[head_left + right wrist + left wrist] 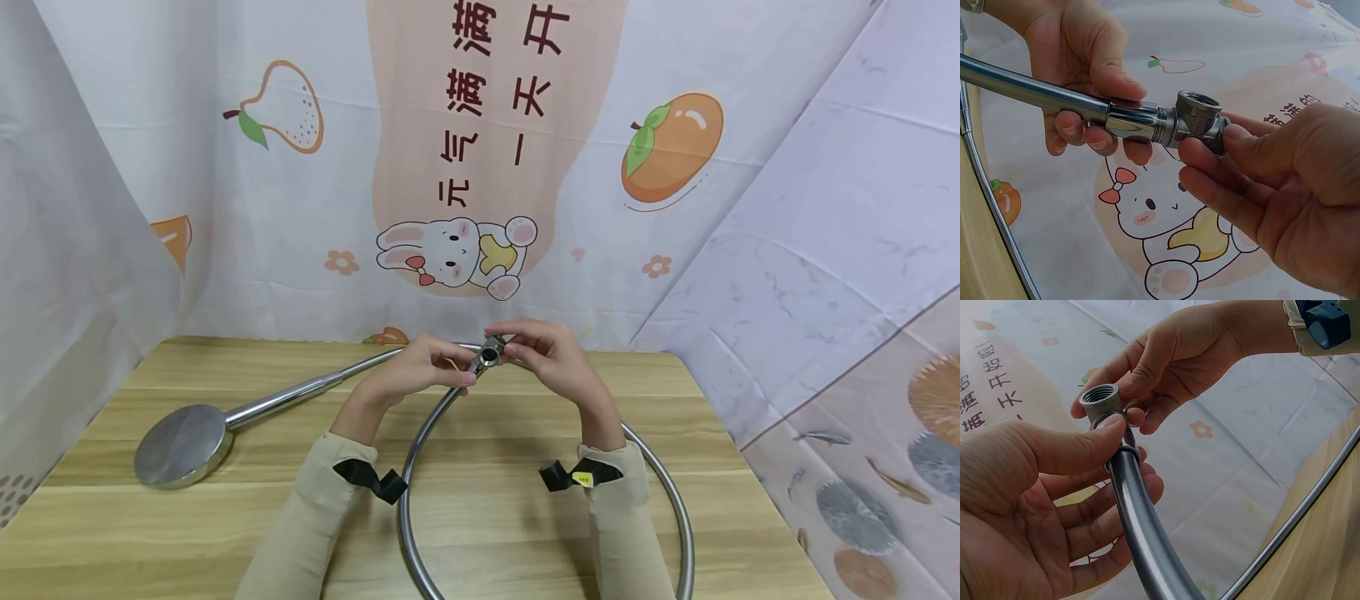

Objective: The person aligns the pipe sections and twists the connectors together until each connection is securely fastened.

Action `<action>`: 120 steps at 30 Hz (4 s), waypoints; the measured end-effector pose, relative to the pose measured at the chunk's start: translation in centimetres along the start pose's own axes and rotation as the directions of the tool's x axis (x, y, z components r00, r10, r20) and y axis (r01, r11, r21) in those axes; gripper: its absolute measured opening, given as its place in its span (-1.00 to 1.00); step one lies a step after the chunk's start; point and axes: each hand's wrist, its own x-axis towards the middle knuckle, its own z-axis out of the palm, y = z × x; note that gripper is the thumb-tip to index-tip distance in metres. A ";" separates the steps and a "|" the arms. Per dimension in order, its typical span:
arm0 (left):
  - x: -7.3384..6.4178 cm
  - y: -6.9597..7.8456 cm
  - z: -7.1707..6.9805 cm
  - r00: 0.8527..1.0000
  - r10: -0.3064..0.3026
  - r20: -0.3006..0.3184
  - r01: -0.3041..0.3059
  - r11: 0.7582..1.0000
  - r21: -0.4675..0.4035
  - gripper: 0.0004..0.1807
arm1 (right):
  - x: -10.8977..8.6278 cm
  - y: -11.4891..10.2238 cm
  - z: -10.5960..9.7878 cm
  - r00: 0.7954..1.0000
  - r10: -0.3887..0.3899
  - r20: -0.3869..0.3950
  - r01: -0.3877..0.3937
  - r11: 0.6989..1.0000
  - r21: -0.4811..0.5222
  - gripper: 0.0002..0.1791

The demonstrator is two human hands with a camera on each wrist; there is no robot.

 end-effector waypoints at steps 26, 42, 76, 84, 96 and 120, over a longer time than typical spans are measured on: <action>0.0 -0.1 0.1 1.000 0.004 0.014 -0.004 1.000 0.011 -0.82 | 0.2 -0.1 0.1 0.997 0.067 -0.037 -0.068 0.997 -0.036 -0.75; -0.1 -0.1 0.0 1.000 -0.003 0.002 0.003 1.000 0.007 -0.81 | 0.2 -0.2 0.0 0.997 0.078 -0.027 -0.079 0.996 -0.040 -0.73; -0.1 0.1 -0.2 1.000 -0.006 0.006 0.006 1.000 -0.005 -0.71 | 0.2 -0.3 0.2 0.997 0.066 -0.029 -0.067 0.996 -0.059 -0.72; -0.2 0.0 -0.3 1.000 -0.008 -0.003 0.008 1.000 0.014 -0.74 | 0.2 -0.1 0.2 0.999 0.054 -0.007 -0.054 0.996 -0.071 -0.70; 0.0 -0.1 -0.2 1.000 -0.019 0.001 0.019 1.000 0.010 -0.69 | 0.3 -0.1 0.4 0.992 0.098 -0.085 -0.108 0.988 -0.113 -0.80; 0.0 0.0 -0.2 1.000 -0.015 0.011 0.015 1.000 0.017 -0.69 | 0.2 0.4 -0.3 0.998 -0.033 0.058 0.034 0.999 -0.017 -0.64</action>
